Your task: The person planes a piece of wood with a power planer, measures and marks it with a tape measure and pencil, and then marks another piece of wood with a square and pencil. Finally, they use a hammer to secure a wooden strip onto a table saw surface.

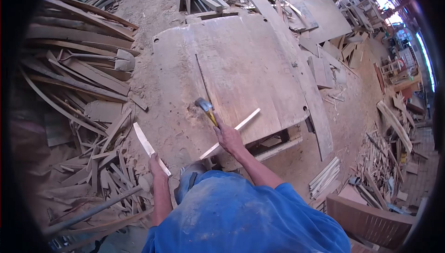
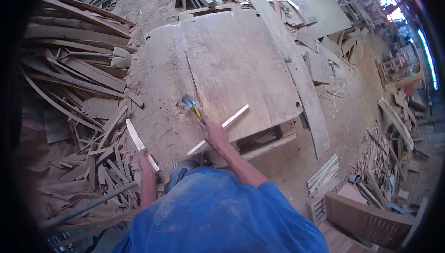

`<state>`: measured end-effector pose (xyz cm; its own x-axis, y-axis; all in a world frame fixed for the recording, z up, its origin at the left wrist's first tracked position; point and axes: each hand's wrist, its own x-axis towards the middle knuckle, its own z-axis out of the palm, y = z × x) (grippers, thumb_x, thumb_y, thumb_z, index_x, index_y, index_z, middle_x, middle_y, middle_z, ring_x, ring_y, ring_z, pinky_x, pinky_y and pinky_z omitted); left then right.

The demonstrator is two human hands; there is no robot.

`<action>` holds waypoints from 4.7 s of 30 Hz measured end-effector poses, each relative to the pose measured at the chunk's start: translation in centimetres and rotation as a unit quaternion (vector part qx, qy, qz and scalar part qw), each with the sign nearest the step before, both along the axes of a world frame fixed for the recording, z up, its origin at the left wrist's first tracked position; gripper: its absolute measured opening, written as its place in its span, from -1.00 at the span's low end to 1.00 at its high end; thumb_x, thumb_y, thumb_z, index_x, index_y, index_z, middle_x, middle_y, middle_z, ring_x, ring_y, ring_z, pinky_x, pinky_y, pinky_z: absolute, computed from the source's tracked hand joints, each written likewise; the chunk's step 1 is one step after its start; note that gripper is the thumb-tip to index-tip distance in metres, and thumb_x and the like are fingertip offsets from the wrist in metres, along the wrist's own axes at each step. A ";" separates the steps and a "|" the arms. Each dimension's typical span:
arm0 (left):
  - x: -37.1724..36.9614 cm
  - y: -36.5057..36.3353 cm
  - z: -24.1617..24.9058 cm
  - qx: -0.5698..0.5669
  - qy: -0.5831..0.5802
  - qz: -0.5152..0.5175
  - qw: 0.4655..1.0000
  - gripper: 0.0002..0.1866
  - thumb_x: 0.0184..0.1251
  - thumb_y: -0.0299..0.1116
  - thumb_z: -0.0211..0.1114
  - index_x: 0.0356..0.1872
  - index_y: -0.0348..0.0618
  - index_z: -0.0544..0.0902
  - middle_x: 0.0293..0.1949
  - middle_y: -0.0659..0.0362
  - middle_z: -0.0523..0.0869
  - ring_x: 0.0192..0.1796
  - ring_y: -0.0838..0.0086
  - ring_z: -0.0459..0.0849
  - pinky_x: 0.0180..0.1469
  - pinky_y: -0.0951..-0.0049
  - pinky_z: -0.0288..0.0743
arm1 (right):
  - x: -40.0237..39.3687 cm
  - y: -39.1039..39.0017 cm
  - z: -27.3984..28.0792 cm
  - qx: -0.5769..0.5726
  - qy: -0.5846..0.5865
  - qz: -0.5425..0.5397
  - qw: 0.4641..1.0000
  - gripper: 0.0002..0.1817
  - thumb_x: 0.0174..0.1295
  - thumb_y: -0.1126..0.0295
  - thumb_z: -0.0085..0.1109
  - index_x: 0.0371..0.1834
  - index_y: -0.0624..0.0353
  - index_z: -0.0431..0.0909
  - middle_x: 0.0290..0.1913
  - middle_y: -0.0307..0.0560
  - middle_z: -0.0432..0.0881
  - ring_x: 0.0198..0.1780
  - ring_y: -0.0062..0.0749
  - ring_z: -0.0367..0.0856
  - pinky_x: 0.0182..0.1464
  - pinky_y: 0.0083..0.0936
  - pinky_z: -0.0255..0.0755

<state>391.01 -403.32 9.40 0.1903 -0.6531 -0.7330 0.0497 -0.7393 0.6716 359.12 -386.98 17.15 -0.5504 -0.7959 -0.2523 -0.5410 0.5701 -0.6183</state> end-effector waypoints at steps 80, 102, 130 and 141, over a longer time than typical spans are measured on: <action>-17.6 -8.3 -2.0 -0.081 -0.283 -0.381 0.877 0.13 0.37 0.58 0.27 0.64 -0.21 0.40 0.50 -0.24 0.60 0.52 -0.19 0.57 0.52 -0.10 0.42 | 2.4 -0.6 -1.5 0.042 -0.091 -0.244 0.965 -0.57 0.67 0.04 0.22 -0.08 0.27 0.55 -0.47 -0.06 0.60 -0.47 -0.36 0.58 -0.37 -0.26 0.47; -17.0 -7.9 -1.0 -0.084 -0.268 -0.390 0.877 0.09 0.40 0.52 0.29 0.63 -0.25 0.41 0.49 -0.27 0.61 0.50 -0.20 0.60 0.52 -0.08 0.45 | 4.8 -3.4 -1.3 0.073 0.038 -0.172 0.982 -0.60 0.63 0.06 0.26 0.02 0.23 0.50 -0.43 0.32 0.67 -0.28 0.32 0.78 -0.29 0.10 0.54; -16.5 -8.1 -1.1 -0.097 -0.234 -0.390 0.885 0.02 0.44 0.49 0.28 0.58 -0.22 0.43 0.39 -0.30 0.66 0.42 -0.25 0.64 0.45 -0.13 0.47 | -3.1 -23.8 0.8 -0.095 0.045 -0.117 0.988 -0.18 0.66 0.32 0.06 0.88 -0.28 -0.07 -0.23 0.57 0.72 -0.17 0.56 0.73 -0.09 0.30 0.55; -16.6 -8.0 -1.7 -0.085 -0.230 -0.389 0.888 0.03 0.48 0.45 0.27 0.61 -0.30 0.41 0.50 -0.33 0.57 0.52 -0.26 0.55 0.55 -0.06 0.39 | -2.2 -23.2 1.8 -0.145 0.040 -0.152 0.977 -0.20 0.65 0.30 0.10 0.87 -0.36 -0.01 -0.28 0.51 0.73 -0.20 0.51 0.75 -0.14 0.28 0.56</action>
<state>374.40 -411.28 7.71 -0.1132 -0.8114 -0.5734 -0.7400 -0.3162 0.5936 356.91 -410.20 18.94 -0.7813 -0.6240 0.0133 -0.4274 0.5195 -0.7399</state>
